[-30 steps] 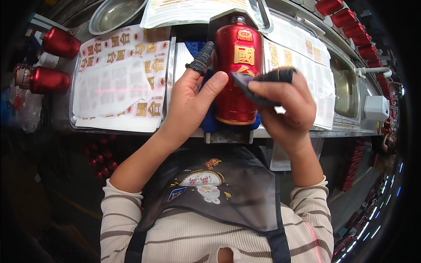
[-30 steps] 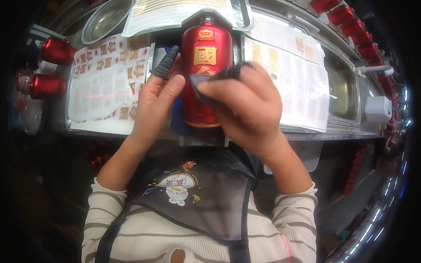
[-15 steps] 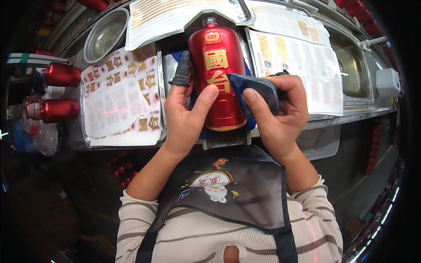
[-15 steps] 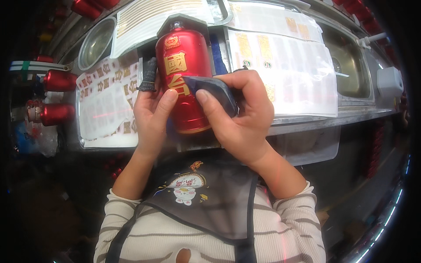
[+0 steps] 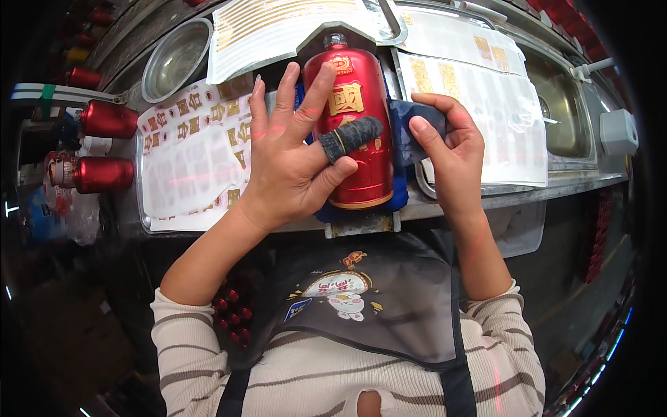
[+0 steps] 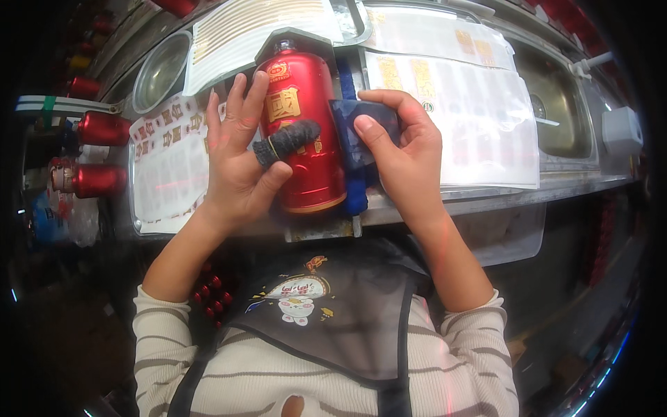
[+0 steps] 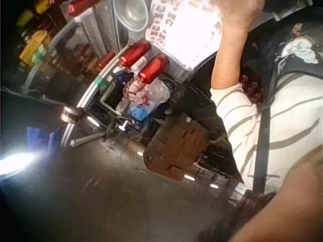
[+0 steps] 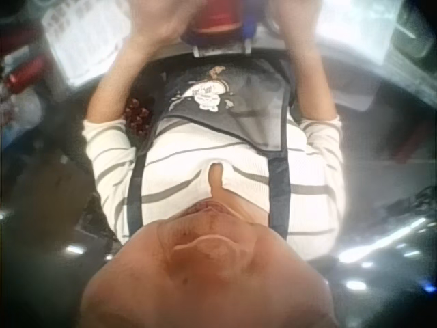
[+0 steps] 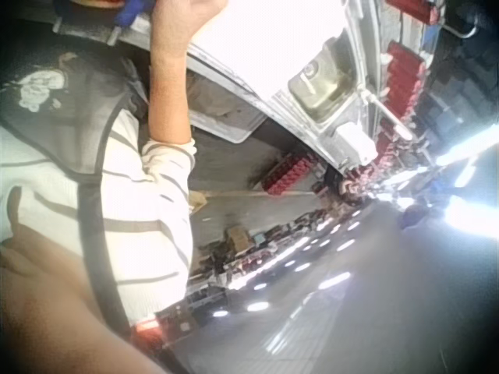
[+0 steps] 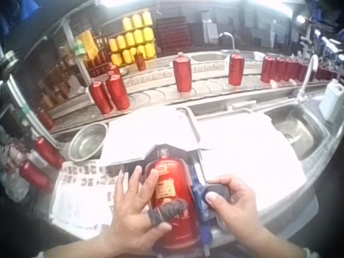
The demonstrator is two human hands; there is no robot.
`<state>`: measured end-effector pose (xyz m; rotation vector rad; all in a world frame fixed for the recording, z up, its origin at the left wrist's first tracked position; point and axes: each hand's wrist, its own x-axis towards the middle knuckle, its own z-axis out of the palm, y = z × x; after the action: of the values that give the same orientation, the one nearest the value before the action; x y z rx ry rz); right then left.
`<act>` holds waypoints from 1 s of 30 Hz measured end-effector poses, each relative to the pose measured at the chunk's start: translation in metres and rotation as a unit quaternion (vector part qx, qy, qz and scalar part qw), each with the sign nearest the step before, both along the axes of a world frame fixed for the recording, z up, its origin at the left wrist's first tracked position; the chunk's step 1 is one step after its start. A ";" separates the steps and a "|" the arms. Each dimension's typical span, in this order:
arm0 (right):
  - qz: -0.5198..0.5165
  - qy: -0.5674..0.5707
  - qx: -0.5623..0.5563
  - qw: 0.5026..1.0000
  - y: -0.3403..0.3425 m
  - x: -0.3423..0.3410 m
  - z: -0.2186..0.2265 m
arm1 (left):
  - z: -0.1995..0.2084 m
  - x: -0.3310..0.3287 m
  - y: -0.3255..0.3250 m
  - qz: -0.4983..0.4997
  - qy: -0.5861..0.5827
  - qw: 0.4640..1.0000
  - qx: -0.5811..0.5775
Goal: The person applies gold stickers to red cylindrical bottles, smoothing each label with a cloth and rotating the bottle to align the design. The person handles multiple bottles one at a time, placing finished bottles aside and picking up new ones from the tray.
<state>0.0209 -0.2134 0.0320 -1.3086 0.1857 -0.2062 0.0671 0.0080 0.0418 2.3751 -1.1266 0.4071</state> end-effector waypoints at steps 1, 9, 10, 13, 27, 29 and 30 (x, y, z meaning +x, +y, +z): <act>0.026 0.022 0.015 0.999 -0.005 -0.002 0.000 | 0.001 -0.002 0.001 -0.008 -0.006 1.000 0.010; 0.013 -0.072 -0.251 0.965 0.020 -0.024 0.020 | -0.012 -0.006 0.009 0.005 -0.025 1.000 -0.014; -0.006 -0.109 -0.301 0.947 0.023 -0.024 0.016 | -0.013 -0.003 0.010 0.010 -0.016 1.000 -0.023; -0.014 -0.192 -0.371 0.908 0.029 -0.021 0.011 | -0.015 0.008 0.014 0.023 0.007 0.999 -0.046; -0.021 -0.234 -0.429 0.872 0.033 -0.026 0.004 | -0.024 0.038 0.010 0.016 0.058 0.992 -0.110; -0.018 -0.228 -0.417 0.880 0.033 -0.026 0.003 | -0.022 0.033 0.015 0.027 0.072 0.991 -0.111; -0.017 -0.230 -0.415 0.880 0.033 -0.025 0.002 | -0.021 0.031 0.018 0.032 0.079 0.990 -0.112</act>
<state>-0.0043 -0.1804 0.0340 -2.0611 -0.3291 -0.6726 0.0978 0.0260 0.0203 2.2078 -0.8852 0.3404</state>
